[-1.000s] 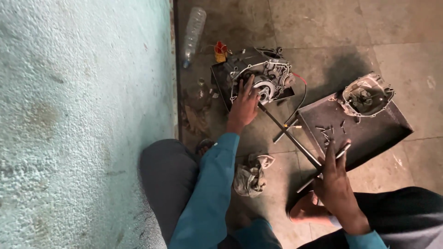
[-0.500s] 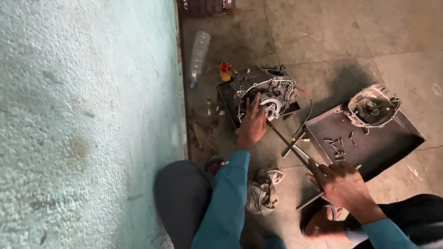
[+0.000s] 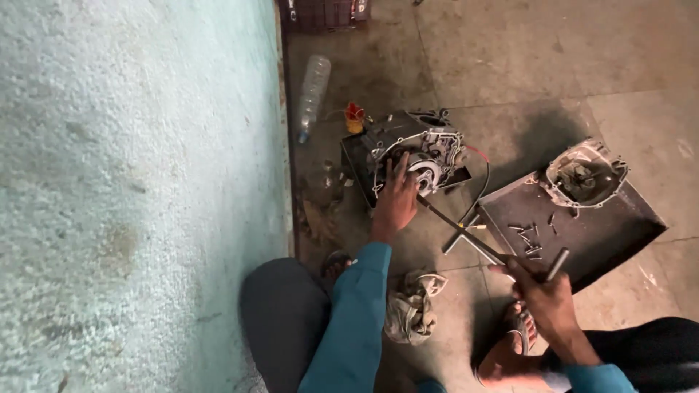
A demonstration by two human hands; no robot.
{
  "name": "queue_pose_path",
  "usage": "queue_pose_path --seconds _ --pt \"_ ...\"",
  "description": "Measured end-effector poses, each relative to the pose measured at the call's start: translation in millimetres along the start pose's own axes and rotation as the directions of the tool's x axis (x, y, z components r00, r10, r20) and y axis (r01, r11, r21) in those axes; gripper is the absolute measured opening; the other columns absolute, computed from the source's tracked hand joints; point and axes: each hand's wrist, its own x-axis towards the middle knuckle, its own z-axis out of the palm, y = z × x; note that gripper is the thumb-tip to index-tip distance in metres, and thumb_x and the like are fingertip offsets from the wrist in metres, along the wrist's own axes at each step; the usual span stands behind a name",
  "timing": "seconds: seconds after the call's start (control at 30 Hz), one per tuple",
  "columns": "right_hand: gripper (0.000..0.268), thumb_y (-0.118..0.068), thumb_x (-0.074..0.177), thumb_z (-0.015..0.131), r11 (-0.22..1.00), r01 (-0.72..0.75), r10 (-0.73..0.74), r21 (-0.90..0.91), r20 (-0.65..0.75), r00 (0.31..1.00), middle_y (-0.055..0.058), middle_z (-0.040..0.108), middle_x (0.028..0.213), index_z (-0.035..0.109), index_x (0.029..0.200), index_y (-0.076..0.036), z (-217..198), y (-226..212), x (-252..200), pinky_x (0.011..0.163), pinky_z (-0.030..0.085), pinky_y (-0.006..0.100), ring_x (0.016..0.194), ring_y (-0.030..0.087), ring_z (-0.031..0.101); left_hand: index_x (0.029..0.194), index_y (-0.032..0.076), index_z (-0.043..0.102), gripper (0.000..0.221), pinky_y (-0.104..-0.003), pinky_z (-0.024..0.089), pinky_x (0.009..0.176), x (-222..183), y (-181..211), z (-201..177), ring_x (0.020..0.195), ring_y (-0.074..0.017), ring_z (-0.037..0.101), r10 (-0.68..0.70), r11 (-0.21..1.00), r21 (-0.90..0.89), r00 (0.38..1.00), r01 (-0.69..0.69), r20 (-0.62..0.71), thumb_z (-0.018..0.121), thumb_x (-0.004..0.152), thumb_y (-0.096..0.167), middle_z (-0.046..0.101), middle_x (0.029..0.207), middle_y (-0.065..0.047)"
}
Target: Assembling or repairing components of a disassembled motorcycle engine block on a workshop floor.
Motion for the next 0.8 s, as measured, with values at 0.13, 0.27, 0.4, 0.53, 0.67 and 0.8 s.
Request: queue_pose_path --seconds 0.13,0.27,0.4,0.53,0.67,0.8 --pt "0.023 -0.013 0.096 0.066 0.725 0.501 -0.558 -0.473 0.023 0.83 0.005 0.07 0.076 0.078 0.114 -0.006 -2 17 -13 0.043 0.041 0.032 0.049 0.012 0.054 0.122 -0.001 0.06 0.031 -0.054 0.05 0.108 -3 -7 1 0.147 -0.0532 0.033 0.018 1.0 -0.005 0.998 -0.019 -0.068 0.063 0.098 0.018 0.024 0.167 -0.016" --pt "0.023 -0.013 0.085 0.074 -0.011 0.675 -0.88 -0.737 0.327 0.343 0.011 0.07 0.077 0.078 0.108 -0.011 -4 21 -15 0.056 0.048 0.038 0.059 0.023 0.062 0.121 0.001 0.06 0.029 -0.054 0.046 0.112 0 -6 0 0.147 -0.0544 0.033 0.03 0.999 -0.021 0.998 -0.031 -0.047 0.063 0.097 0.017 0.024 0.167 -0.016" --pt "0.025 -0.013 0.083 0.078 -0.001 0.653 -0.896 -0.757 0.291 0.336 0.011 0.068 0.071 0.079 0.108 -0.014 -4 25 -6 0.055 0.048 0.04 0.055 0.026 0.06 0.122 0.001 0.061 0.029 -0.055 0.045 0.113 -4 -6 3 0.146 -0.0538 0.034 0.058 0.997 -0.044 0.995 -0.062 -0.08 0.063 0.098 0.017 0.024 0.168 -0.015" --pt "0.029 -0.012 0.079 0.075 -0.046 0.676 -0.865 -0.735 0.368 0.341 0.009 0.067 0.07 0.078 0.107 -0.015 -5 28 6 0.054 0.05 0.039 0.058 0.026 0.063 0.123 0.002 0.062 0.029 -0.055 0.047 0.11 1 -4 -8 0.148 -0.0533 0.032 0.027 0.998 -0.057 0.998 -0.031 -0.063 0.061 0.099 0.018 0.025 0.168 -0.012" --pt "0.032 -0.013 0.078 0.074 -0.134 0.656 -0.844 -0.743 0.433 0.318 0.008 0.066 0.071 0.078 0.11 -0.014 -6 29 7 0.054 0.05 0.04 0.062 0.026 0.063 0.125 0.0 0.061 0.03 -0.054 0.048 0.109 -2 -6 0 0.148 -0.0524 0.031 0.019 0.999 -0.034 0.999 -0.02 -0.03 0.06 0.1 0.017 0.022 0.169 -0.013" --pt "0.034 -0.015 0.079 0.075 -0.085 0.672 -0.852 -0.736 0.403 0.334 0.008 0.065 0.069 0.078 0.113 -0.014 -6 29 10 0.054 0.049 0.04 0.059 0.025 0.062 0.125 0.0 0.06 0.03 -0.054 0.052 0.103 1 -4 -6 0.149 -0.0508 0.029 -0.031 0.999 -0.016 0.999 0.032 0.04 0.057 0.102 0.018 0.019 0.169 -0.013"
